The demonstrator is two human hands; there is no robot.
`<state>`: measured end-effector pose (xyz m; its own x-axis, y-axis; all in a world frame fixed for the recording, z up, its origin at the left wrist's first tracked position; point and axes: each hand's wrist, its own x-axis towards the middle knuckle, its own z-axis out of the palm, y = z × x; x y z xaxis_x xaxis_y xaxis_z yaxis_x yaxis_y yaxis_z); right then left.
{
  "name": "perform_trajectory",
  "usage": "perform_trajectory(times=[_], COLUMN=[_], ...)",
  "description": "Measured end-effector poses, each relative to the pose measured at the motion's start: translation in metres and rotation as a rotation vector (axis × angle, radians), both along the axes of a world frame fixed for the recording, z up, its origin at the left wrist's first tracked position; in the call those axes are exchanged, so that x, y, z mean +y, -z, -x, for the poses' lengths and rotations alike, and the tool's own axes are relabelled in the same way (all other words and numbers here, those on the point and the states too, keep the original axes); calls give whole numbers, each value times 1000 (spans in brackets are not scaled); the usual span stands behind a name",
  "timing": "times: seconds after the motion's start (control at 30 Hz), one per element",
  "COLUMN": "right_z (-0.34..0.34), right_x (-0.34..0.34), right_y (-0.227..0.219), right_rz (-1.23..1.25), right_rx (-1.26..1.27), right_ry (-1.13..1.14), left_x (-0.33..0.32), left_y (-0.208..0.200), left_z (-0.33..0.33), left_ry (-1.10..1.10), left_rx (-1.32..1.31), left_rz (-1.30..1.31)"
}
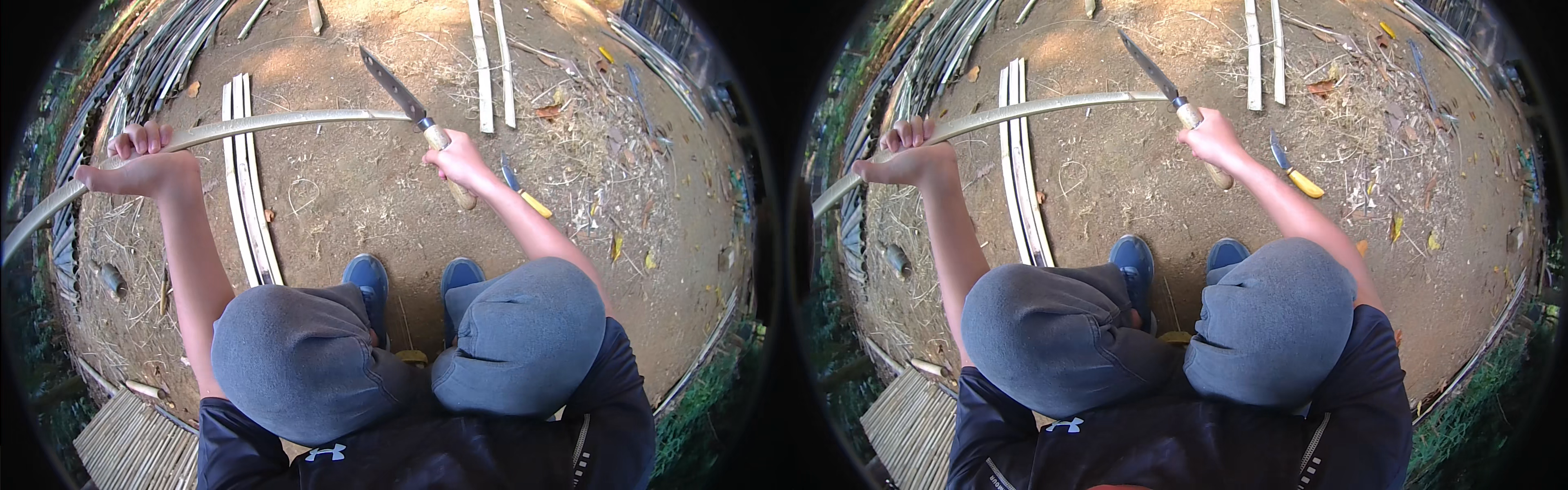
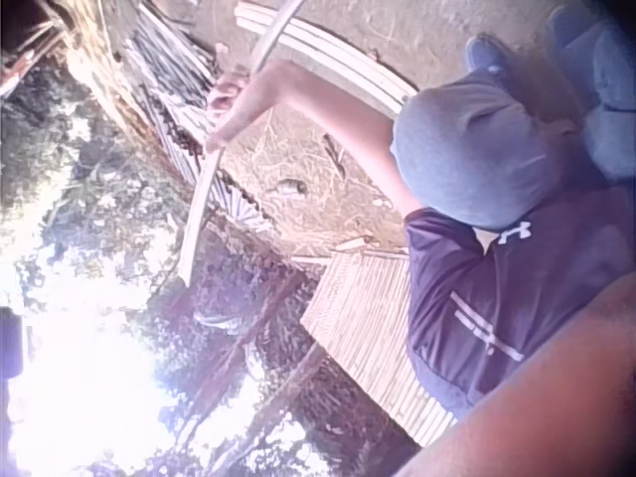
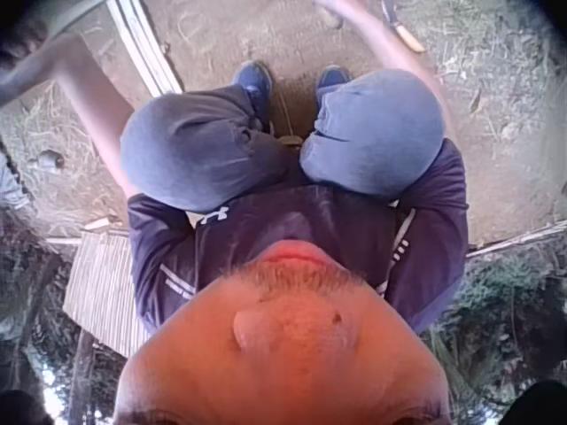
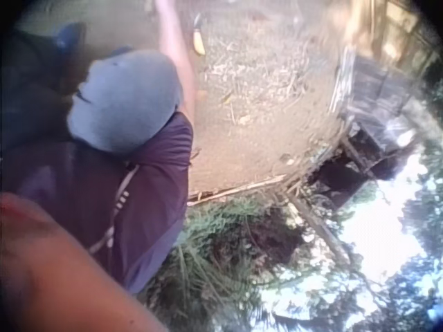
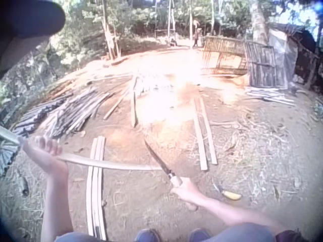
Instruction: The person shaves strips of wood with a machete.
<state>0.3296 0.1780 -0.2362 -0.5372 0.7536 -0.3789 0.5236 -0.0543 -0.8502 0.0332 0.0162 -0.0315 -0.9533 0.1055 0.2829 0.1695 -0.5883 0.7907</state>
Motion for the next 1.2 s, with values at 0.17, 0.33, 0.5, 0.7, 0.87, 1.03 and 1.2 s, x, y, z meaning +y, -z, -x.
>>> perform_trajectory(times=[0.17,0.33,0.5,0.7,0.87,1.03,1.2], right_z=[9,10,15,12,8,9,11], right_x=[-31,-38,-46,-49,-50,-51,-52], right_y=[50,38,36,28,24,26,28], right_rz=[-44,44,83,81,68,77,76], right_rx=[8,98,130,115,113,115,105], right_ry=[18,78,71,73,76,79,91], left_x=[6,10,8,7,7,6,7], left_y=[22,14,13,20,19,18,16], left_z=[5,4,4,3,-3,-3,-5], left_ry=[126,93,132,251,295,258,254], left_rx=[128,186,190,258,351,260,287], left_rz=[-27,23,-10,-126,-91,-69,-64])
